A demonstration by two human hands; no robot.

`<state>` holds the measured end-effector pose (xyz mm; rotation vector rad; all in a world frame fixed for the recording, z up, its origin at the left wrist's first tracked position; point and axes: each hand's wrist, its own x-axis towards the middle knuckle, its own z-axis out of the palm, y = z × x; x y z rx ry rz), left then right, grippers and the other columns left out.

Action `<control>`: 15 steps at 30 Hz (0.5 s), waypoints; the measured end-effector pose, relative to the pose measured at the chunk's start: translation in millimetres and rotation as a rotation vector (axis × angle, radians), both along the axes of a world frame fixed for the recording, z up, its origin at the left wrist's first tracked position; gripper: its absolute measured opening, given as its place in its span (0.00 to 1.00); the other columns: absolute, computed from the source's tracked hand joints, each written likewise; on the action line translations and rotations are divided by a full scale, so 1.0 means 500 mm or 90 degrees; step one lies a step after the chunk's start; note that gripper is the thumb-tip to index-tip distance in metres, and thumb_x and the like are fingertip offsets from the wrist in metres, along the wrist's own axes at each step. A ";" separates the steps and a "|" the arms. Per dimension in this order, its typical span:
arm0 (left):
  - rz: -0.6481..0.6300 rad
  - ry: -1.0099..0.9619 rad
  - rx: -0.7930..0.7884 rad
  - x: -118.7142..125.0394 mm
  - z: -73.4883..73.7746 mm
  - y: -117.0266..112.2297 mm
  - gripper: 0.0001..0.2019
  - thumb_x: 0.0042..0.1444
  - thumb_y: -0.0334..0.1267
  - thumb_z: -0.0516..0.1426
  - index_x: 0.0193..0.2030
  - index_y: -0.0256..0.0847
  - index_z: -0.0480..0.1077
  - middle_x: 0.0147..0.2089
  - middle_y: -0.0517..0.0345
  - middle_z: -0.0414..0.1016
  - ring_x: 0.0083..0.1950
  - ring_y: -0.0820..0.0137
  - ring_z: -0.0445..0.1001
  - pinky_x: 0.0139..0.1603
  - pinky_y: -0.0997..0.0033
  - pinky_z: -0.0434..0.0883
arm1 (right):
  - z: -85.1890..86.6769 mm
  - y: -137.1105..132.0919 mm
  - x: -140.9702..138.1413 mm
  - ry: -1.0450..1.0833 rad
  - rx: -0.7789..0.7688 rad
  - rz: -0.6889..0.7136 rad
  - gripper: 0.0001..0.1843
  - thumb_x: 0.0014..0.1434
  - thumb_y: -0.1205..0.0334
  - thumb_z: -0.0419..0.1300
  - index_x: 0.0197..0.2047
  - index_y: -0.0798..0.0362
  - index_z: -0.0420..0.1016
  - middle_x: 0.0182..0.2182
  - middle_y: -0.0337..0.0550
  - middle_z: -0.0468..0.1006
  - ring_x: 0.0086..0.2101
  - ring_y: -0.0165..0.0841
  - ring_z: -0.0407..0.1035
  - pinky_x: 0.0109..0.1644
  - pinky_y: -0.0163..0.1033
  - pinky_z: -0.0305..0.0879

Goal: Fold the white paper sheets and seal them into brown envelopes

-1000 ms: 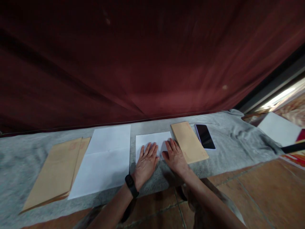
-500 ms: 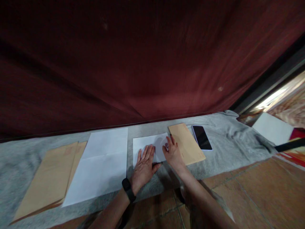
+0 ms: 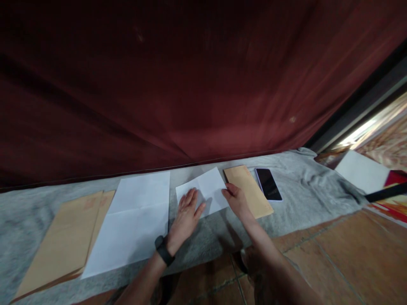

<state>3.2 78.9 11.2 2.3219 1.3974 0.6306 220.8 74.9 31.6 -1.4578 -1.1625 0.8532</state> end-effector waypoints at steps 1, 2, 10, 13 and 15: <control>0.020 -0.044 0.007 -0.005 0.010 0.009 0.28 0.70 0.51 0.46 0.70 0.37 0.60 0.73 0.40 0.59 0.75 0.56 0.56 0.74 0.47 0.54 | 0.012 -0.001 -0.001 0.027 0.028 -0.012 0.14 0.57 0.53 0.58 0.37 0.54 0.78 0.29 0.40 0.80 0.30 0.34 0.72 0.33 0.36 0.67; 0.042 -0.092 0.017 -0.011 0.022 0.018 0.27 0.70 0.51 0.47 0.69 0.39 0.62 0.73 0.41 0.60 0.75 0.57 0.56 0.74 0.48 0.55 | 0.026 -0.003 -0.003 0.042 0.059 -0.033 0.14 0.58 0.52 0.59 0.39 0.54 0.78 0.30 0.41 0.81 0.31 0.34 0.72 0.34 0.36 0.68; 0.142 -0.583 -0.203 -0.005 0.106 0.021 0.24 0.63 0.53 0.58 0.60 0.44 0.73 0.68 0.48 0.69 0.70 0.56 0.65 0.71 0.53 0.60 | 0.092 -0.052 -0.012 -0.241 0.348 -0.103 0.16 0.69 0.61 0.54 0.56 0.48 0.76 0.47 0.46 0.83 0.45 0.37 0.78 0.50 0.41 0.75; 0.096 -0.850 -0.456 0.005 0.122 0.014 0.27 0.61 0.57 0.59 0.60 0.43 0.72 0.62 0.47 0.75 0.64 0.54 0.72 0.62 0.53 0.70 | 0.095 -0.069 -0.034 -0.405 0.460 0.058 0.23 0.69 0.70 0.52 0.65 0.49 0.69 0.55 0.47 0.80 0.52 0.35 0.76 0.57 0.43 0.74; 0.109 -0.981 -0.595 -0.001 0.132 0.015 0.27 0.61 0.58 0.58 0.57 0.39 0.74 0.54 0.46 0.80 0.57 0.55 0.77 0.58 0.54 0.74 | 0.096 -0.080 -0.057 -0.478 0.526 0.148 0.26 0.67 0.72 0.53 0.67 0.52 0.66 0.57 0.48 0.78 0.56 0.34 0.73 0.61 0.43 0.72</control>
